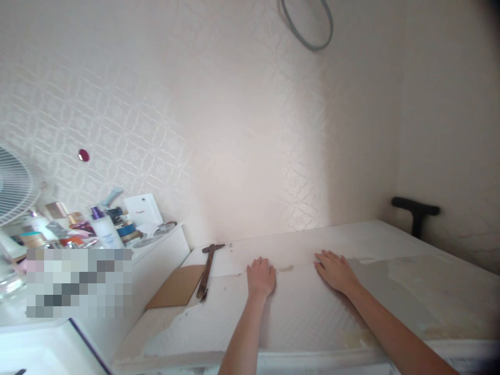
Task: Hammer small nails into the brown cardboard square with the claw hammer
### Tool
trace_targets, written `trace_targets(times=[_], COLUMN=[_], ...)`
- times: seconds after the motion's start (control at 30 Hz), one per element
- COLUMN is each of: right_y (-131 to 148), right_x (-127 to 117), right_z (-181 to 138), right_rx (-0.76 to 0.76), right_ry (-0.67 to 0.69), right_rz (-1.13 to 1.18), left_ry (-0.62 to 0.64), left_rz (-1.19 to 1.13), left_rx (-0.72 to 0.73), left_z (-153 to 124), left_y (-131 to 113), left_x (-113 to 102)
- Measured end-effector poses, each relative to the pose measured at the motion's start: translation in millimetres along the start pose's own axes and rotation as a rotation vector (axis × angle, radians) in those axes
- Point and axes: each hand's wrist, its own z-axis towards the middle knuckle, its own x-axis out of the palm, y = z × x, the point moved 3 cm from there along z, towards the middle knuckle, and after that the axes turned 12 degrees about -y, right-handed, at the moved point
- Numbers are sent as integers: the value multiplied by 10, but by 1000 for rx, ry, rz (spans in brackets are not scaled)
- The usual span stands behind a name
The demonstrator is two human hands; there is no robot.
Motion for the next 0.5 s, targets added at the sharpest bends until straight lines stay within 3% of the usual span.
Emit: trace_targets(times=[0.5], right_y=[-9], right_x=[13], right_z=[0], right_rx=[6], right_ry=[-10], right_rz=[0], left_ry=[-12], left_rz=[-11], left_rx=[6], left_z=[3], left_y=[-3], left_x=[15])
